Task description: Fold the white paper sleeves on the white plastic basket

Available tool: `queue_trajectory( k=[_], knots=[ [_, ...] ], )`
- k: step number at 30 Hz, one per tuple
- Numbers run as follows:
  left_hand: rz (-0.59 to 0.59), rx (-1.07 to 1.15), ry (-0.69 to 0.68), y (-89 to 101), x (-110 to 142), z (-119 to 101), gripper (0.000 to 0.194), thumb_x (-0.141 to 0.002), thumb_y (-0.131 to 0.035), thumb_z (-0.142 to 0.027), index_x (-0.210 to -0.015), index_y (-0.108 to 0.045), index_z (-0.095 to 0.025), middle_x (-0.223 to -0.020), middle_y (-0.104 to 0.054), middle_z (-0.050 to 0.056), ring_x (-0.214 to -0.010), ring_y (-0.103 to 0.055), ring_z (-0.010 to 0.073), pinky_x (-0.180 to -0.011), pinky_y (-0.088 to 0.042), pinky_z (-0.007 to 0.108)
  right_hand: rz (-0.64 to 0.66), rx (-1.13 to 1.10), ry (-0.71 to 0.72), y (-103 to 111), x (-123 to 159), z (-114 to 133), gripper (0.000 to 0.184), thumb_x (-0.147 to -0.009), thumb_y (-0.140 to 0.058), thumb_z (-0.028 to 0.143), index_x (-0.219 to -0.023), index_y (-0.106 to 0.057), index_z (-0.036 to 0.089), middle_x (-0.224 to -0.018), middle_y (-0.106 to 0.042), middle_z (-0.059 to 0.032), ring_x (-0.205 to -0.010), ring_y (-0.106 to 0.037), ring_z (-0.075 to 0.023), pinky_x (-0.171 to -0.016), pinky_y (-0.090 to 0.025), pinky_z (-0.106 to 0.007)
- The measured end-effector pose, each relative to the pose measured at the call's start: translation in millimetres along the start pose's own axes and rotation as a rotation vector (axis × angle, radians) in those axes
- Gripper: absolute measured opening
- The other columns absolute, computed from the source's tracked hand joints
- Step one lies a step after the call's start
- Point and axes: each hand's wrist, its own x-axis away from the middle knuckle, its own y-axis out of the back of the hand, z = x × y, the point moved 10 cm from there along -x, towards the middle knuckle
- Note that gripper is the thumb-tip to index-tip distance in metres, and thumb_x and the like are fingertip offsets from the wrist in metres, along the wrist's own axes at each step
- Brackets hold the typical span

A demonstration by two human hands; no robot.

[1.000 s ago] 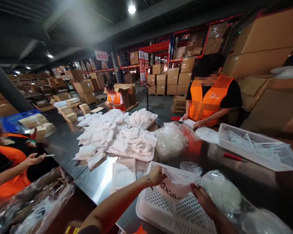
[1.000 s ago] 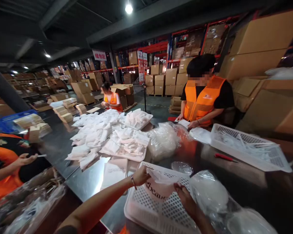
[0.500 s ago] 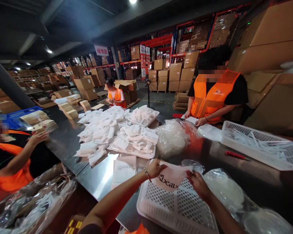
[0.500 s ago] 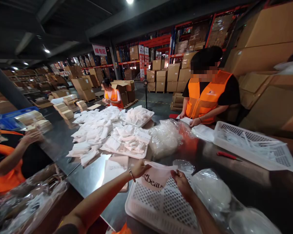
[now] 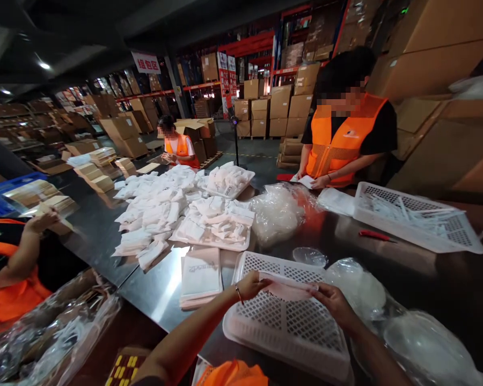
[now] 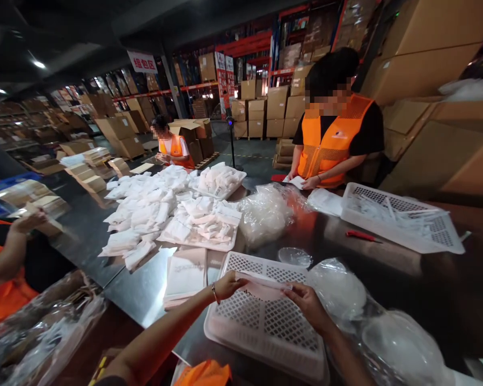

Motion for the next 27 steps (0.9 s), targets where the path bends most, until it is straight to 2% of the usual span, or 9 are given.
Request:
queue_trajectory(
  k=[4, 8, 11, 15, 19, 21, 23, 25, 27],
  knots=[
    [0.089, 0.073, -0.066, -8.9, 6.6, 1.5, 0.066, -0.09, -0.042, -0.07, -0.095, -0.076, -0.014, -0.091, -0.075, 0.01, -0.086, -0.066, 0.022, -0.082, -0.053, 0.032, -0.03, 0.075, 0.078, 1.5, 5.3, 15.3, 0.064, -0.063, -0.068, 0.083, -0.075, -0.079, 0.021, -0.094, -0.075, -0.015, -0.101, -0.068, -0.0365, -0.097, -0.051, -0.049],
    [0.089, 0.162, -0.01, -11.2, 9.1, 14.9, 0.078, -0.083, -0.046, -0.081, -0.103, -0.076, -0.013, -0.102, -0.076, 0.013, -0.089, -0.068, 0.0239, -0.083, -0.054, 0.035, -0.004, 0.088, 0.111, 1.2, 6.0, 18.7, 0.064, -0.059, -0.071, 0.083, -0.075, -0.08, 0.023, -0.093, -0.075, -0.0154, -0.097, -0.069, -0.0374, -0.092, -0.054, -0.051],
    [0.001, 0.281, 0.021, -7.3, 11.1, 17.1, 0.081, -0.082, -0.047, -0.082, -0.108, -0.075, -0.01, -0.11, -0.075, 0.017, -0.099, -0.069, 0.0274, -0.087, -0.054, 0.038, 0.066, 0.148, 0.162, -8.3, 9.9, 17.7, 0.057, -0.054, -0.083, 0.07, -0.089, -0.08, 0.026, -0.099, -0.075, -0.0123, -0.106, -0.067, -0.0362, -0.101, -0.05, -0.052],
    [-0.069, 0.241, -0.018, -1.7, 21.9, 4.5, 0.072, -0.089, -0.043, -0.074, -0.101, -0.076, -0.011, -0.106, -0.076, 0.017, -0.101, -0.07, 0.0284, -0.092, -0.053, 0.042, 0.21, 0.379, 0.282, -40.0, 22.3, 3.5, 0.046, -0.064, -0.084, 0.051, -0.104, -0.078, 0.027, -0.124, -0.069, -0.0128, -0.122, -0.06, -0.0344, -0.109, -0.045, -0.05],
    [-0.055, 0.056, -0.175, 4.6, 51.3, -11.3, 0.048, -0.092, -0.049, -0.055, -0.086, -0.075, -0.015, -0.112, -0.075, 0.016, -0.106, -0.069, 0.0267, -0.096, -0.052, 0.042, 0.273, 0.783, 0.503, -78.6, 40.0, -33.2, 0.062, -0.069, -0.075, 0.022, -0.13, -0.066, 0.034, -0.142, -0.058, -0.0095, -0.138, -0.045, -0.036, -0.118, -0.026, -0.063],
    [-0.024, -0.098, -0.273, 5.2, 73.5, -16.7, 0.03, -0.087, -0.055, -0.04, -0.08, -0.073, -0.018, -0.112, -0.075, 0.014, -0.109, -0.067, 0.0264, -0.099, -0.05, 0.042, 0.234, 0.915, 0.635, -92.6, 51.1, -50.8, 0.063, -0.074, -0.063, 0.013, -0.133, -0.063, 0.034, -0.141, -0.059, -0.0089, -0.137, -0.048, -0.0337, -0.117, -0.026, -0.064],
    [0.0, -0.273, -0.328, 3.9, 96.3, -16.7, 0.018, -0.08, -0.057, -0.026, -0.084, -0.072, -0.018, -0.112, -0.076, 0.013, -0.111, -0.066, 0.0258, -0.101, -0.048, 0.043, 0.164, 0.984, 0.759, -102.5, 64.4, -60.8, 0.063, -0.077, -0.056, 0.009, -0.136, -0.061, 0.032, -0.14, -0.059, -0.0098, -0.136, -0.049, -0.0311, -0.116, -0.03, -0.063],
    [0.036, -0.481, -0.354, -3.3, 117.1, -12.5, 0.026, -0.078, -0.057, -0.018, -0.099, -0.072, -0.019, -0.118, -0.074, 0.012, -0.116, -0.064, 0.0258, -0.108, -0.043, 0.046, 0.114, 1.029, 0.851, -112.1, 77.9, -63.6, 0.064, -0.078, -0.052, 0.005, -0.136, -0.058, 0.03, -0.142, -0.058, -0.0094, -0.139, -0.046, -0.0284, -0.117, -0.027, -0.063],
    [0.079, -0.728, -0.412, -19.4, 136.0, -8.0, 0.034, -0.083, -0.058, -0.017, -0.115, -0.069, -0.022, -0.127, -0.07, 0.01, -0.125, -0.058, 0.0257, -0.115, -0.034, 0.05, 0.077, 1.032, 0.902, -120.1, 88.5, -58.6, 0.064, -0.077, -0.051, 0.002, -0.135, -0.058, 0.029, -0.142, -0.058, -0.0085, -0.142, -0.041, -0.0261, -0.119, -0.022, -0.062]
  ],
)
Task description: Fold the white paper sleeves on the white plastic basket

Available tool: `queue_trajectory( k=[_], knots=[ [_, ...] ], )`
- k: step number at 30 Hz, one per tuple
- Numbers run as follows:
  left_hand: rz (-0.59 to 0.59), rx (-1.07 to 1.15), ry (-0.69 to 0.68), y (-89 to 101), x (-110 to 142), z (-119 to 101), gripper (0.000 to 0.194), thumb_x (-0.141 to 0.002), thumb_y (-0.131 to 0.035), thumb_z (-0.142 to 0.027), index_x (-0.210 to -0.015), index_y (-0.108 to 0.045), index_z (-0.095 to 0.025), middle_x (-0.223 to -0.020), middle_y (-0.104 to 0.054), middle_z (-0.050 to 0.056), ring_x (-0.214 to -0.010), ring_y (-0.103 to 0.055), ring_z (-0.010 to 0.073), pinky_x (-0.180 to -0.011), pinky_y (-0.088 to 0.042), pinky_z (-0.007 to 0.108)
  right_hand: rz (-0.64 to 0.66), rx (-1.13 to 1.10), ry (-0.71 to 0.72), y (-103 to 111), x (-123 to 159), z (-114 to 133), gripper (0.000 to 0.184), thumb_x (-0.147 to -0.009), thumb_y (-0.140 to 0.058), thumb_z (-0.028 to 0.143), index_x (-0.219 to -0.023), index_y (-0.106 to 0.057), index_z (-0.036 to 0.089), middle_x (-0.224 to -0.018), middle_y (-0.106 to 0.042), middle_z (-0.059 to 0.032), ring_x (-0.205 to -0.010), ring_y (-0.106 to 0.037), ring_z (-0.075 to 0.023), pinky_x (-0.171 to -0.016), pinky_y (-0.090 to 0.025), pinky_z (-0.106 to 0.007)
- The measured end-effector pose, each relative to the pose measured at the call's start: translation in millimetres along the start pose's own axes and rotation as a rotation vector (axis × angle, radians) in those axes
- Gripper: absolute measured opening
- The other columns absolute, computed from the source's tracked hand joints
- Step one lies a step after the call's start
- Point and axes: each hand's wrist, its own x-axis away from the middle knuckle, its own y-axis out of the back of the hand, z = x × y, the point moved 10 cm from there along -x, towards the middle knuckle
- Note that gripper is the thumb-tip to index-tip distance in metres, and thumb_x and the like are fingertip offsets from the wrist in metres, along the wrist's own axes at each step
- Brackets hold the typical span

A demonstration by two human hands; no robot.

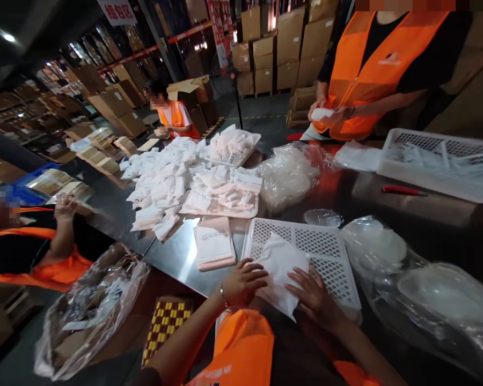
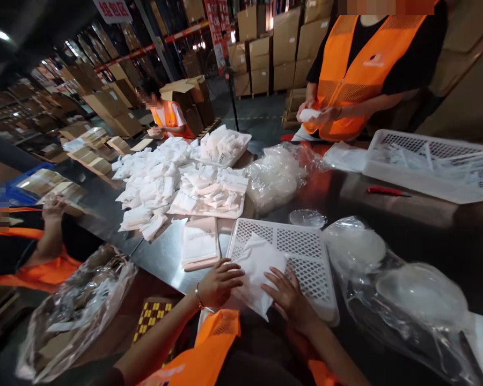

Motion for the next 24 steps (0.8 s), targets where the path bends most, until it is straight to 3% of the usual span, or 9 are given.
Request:
queue_trajectory(
  k=[3, 7, 10, 13, 16, 20, 24],
  knots=[
    [-0.002, -0.336, -0.162, -27.2, 15.1, -30.6, 0.031, -0.094, -0.057, -0.027, -0.124, -0.065, -0.025, -0.132, -0.068, 0.007, -0.128, -0.055, 0.0241, -0.119, -0.026, 0.052, -0.082, -0.015, 0.026, 13.2, -7.6, 18.0, 0.056, -0.079, -0.05, 0.003, -0.128, -0.06, 0.027, -0.139, -0.06, -0.0075, -0.144, -0.038, -0.0231, -0.122, -0.016, -0.058],
    [-0.212, -0.473, -0.259, -51.5, 18.0, -67.6, 0.015, -0.094, -0.061, -0.029, -0.105, -0.071, -0.027, -0.118, -0.074, -0.002, -0.104, -0.063, 0.0169, -0.11, -0.033, 0.043, -0.121, -0.051, 0.078, 30.2, -19.4, 37.7, 0.045, -0.081, -0.046, 0.003, -0.116, -0.064, 0.027, -0.135, -0.062, -0.0063, -0.143, -0.038, -0.0211, -0.121, -0.019, -0.055],
    [-0.44, -0.426, -0.198, -45.2, 15.8, -78.8, 0.009, -0.089, -0.064, -0.02, -0.089, -0.071, -0.025, -0.097, -0.077, -0.005, -0.083, -0.061, 0.0133, -0.096, -0.038, 0.037, -0.084, -0.08, 0.084, 37.3, -26.3, 46.3, 0.034, -0.086, -0.047, 0.007, -0.107, -0.066, 0.026, -0.135, -0.062, -0.0062, -0.144, -0.037, -0.022, -0.121, -0.019, -0.054],
    [-0.585, -0.367, -0.129, -33.7, 17.6, -78.6, 0.01, -0.089, -0.063, -0.018, -0.085, -0.071, -0.023, -0.087, -0.077, -0.005, -0.075, -0.059, 0.0127, -0.086, -0.037, 0.036, -0.117, -0.091, 0.105, 46.5, -31.6, 54.3, 0.023, -0.093, -0.049, 0.016, -0.102, -0.068, 0.025, -0.133, -0.064, -0.0055, -0.144, -0.036, -0.0213, -0.123, -0.013, -0.05],
    [-0.584, -0.347, -0.102, -34.2, 19.6, -74.3, 0.01, -0.088, -0.064, -0.018, -0.084, -0.071, -0.023, -0.088, -0.077, -0.006, -0.075, -0.058, 0.0125, -0.081, -0.035, 0.035, -0.177, -0.102, 0.119, 52.8, -36.4, 59.2, 0.019, -0.097, -0.049, 0.02, -0.093, -0.067, 0.023, -0.125, -0.069, -0.0044, -0.142, -0.039, -0.0188, -0.124, -0.01, -0.047],
    [-0.415, -0.376, -0.074, -52.6, 16.0, -67.4, 0.006, -0.086, -0.068, -0.02, -0.086, -0.071, -0.025, -0.089, -0.077, -0.005, -0.079, -0.06, 0.0126, -0.082, -0.033, 0.035, -0.224, -0.094, 0.139, 57.4, -41.2, 64.2, 0.022, -0.098, -0.048, 0.021, -0.084, -0.064, 0.023, -0.117, -0.072, -0.0021, -0.134, -0.048, -0.0166, -0.124, -0.011, -0.045],
    [-0.498, -0.339, -0.053, -42.0, 19.0, -68.5, 0.006, -0.086, -0.069, -0.018, -0.088, -0.071, -0.023, -0.088, -0.077, -0.005, -0.08, -0.059, 0.0132, -0.083, -0.033, 0.034, -0.222, -0.05, 0.173, 59.2, -41.0, 68.6, 0.024, -0.099, -0.045, 0.02, -0.085, -0.064, 0.023, -0.115, -0.073, -0.0016, -0.127, -0.053, -0.0166, -0.124, -0.011, -0.045]
  ],
)
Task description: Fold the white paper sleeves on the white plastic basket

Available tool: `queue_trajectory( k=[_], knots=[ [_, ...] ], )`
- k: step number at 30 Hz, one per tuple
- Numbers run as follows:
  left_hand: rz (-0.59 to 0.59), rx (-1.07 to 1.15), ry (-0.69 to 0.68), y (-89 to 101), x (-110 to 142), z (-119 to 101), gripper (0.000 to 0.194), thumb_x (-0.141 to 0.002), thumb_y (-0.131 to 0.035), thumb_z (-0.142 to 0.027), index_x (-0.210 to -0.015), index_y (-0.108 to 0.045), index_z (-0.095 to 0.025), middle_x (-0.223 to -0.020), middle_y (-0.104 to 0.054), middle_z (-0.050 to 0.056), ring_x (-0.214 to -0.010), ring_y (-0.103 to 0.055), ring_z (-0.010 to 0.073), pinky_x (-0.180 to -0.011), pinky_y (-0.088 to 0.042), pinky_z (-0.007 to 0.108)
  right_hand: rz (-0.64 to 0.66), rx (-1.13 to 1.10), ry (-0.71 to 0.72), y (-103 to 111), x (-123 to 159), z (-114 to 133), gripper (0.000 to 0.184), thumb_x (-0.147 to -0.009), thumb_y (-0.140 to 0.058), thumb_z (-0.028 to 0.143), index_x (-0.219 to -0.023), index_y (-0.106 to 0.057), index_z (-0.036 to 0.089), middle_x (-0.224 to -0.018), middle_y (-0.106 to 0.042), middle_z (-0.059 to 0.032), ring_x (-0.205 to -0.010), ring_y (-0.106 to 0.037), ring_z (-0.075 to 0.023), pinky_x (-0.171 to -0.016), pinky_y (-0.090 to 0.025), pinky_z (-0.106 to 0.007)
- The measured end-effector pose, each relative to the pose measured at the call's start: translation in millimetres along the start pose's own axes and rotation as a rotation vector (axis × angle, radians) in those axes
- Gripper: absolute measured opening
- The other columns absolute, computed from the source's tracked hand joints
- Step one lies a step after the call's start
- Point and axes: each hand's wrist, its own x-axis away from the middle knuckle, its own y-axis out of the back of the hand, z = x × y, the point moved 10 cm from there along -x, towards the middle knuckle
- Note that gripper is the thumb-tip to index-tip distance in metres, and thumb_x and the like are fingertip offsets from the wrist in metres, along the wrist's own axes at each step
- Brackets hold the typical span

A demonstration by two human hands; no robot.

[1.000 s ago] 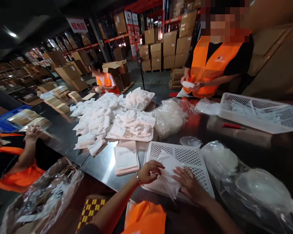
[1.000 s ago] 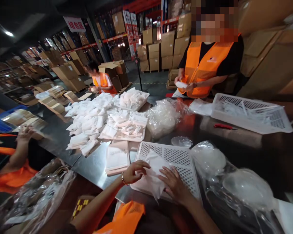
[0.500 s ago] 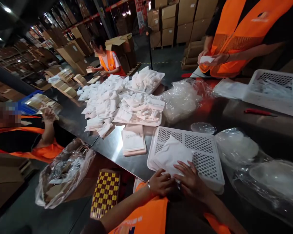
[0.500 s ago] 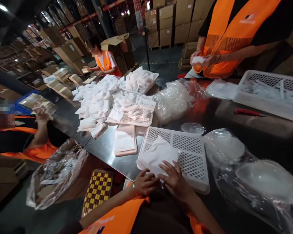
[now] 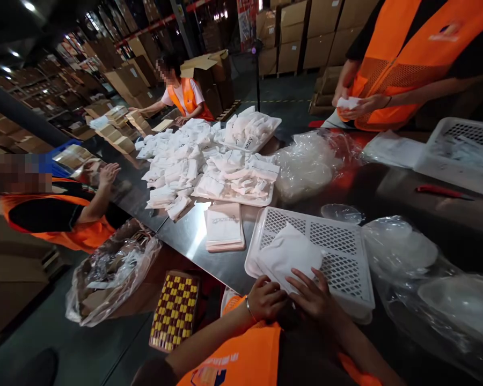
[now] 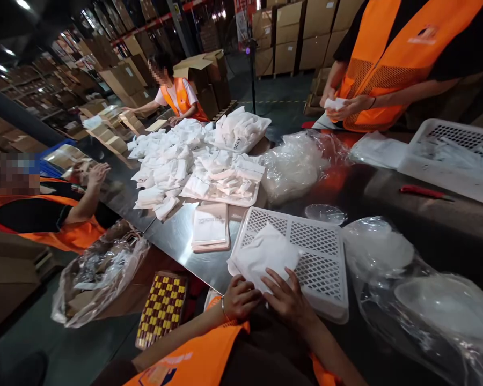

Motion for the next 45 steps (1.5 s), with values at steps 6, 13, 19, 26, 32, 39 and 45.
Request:
queue_trajectory(
  k=[6, 13, 19, 26, 32, 39, 45],
  knots=[
    [0.082, -0.031, 0.121, -2.8, -0.6, 11.7, 0.006, -0.09, -0.066, -0.021, -0.088, -0.071, -0.023, -0.084, -0.076, -0.002, -0.079, -0.06, 0.0137, -0.087, -0.034, 0.035, -0.081, -0.001, -0.049, 7.5, 18.5, -9.6, 0.024, -0.09, -0.043, 0.01, -0.088, -0.063, 0.022, -0.105, -0.069, -0.0042, -0.125, -0.054, -0.0218, -0.118, -0.021, -0.051],
    [-0.147, 0.116, 0.276, 15.8, -10.3, 22.0, 0.024, -0.096, -0.056, -0.025, -0.078, -0.071, -0.023, -0.073, -0.074, -0.002, -0.074, -0.058, 0.0139, -0.084, -0.035, 0.034, -0.231, -0.095, -0.171, 16.8, 36.8, -23.7, 0.018, -0.086, -0.057, 0.01, -0.092, -0.066, 0.025, -0.099, -0.058, -0.0041, -0.111, -0.059, -0.0248, -0.096, -0.045, -0.047],
    [-0.093, 0.12, 0.229, 11.8, -16.5, 16.9, 0.017, -0.094, -0.059, -0.025, -0.083, -0.071, -0.024, -0.077, -0.075, -0.003, -0.076, -0.06, 0.0142, -0.085, -0.035, 0.035, -0.19, -0.062, -0.243, 7.0, 40.0, -30.2, 0.024, -0.085, -0.059, 0.013, -0.105, -0.061, 0.025, -0.116, -0.066, -0.0073, -0.12, -0.058, -0.028, -0.104, -0.043, -0.052],
    [0.036, -0.061, -0.02, 14.7, -30.4, -7.8, 0.011, -0.086, -0.07, -0.023, -0.097, -0.07, -0.022, -0.091, -0.077, -0.002, -0.072, -0.057, 0.012, -0.074, -0.032, 0.033, 0.023, 0.125, -0.114, -23.2, 27.4, -26.7, 0.049, -0.09, -0.036, 0.005, -0.134, -0.056, 0.018, -0.131, -0.066, -0.0103, -0.14, -0.045, -0.0233, -0.126, -0.01, -0.049],
    [0.012, -0.052, -0.014, 51.8, -46.3, 3.0, 0.031, -0.085, -0.065, -0.026, -0.117, -0.064, -0.029, -0.117, -0.075, 0.003, -0.106, -0.064, 0.0223, -0.096, -0.038, 0.04, -0.021, -0.018, -0.047, -12.5, 22.3, -40.0, 0.052, -0.098, -0.038, 0.022, -0.15, -0.04, 0.02, -0.125, -0.07, -0.0066, -0.133, -0.054, -0.0221, -0.127, -0.012, -0.047],
    [0.169, 0.1, 0.269, 65.9, -69.5, 106.9, 0.073, -0.079, -0.063, -0.013, -0.147, -0.04, -0.023, -0.149, -0.051, 0.018, -0.138, -0.046, 0.0303, -0.111, -0.04, 0.057, -0.001, -0.361, -0.382, 12.1, 22.3, -85.5, 0.039, -0.103, -0.036, 0.034, -0.128, -0.065, 0.026, -0.133, -0.065, -0.0069, -0.125, -0.06, -0.0248, -0.118, -0.038, -0.051],
    [0.426, 0.921, 0.609, -24.4, -75.9, 117.7, 0.048, -0.069, -0.083, -0.056, -0.095, -0.074, -0.016, -0.116, -0.073, 0.014, -0.112, -0.067, 0.0276, -0.1, -0.052, 0.044, 0.139, -0.504, -0.482, 22.7, 3.8, -104.0, 0.046, -0.103, -0.034, 0.041, -0.13, -0.068, 0.025, -0.12, -0.072, -0.0079, -0.109, -0.069, -0.0287, -0.089, -0.061, -0.038]
  ],
)
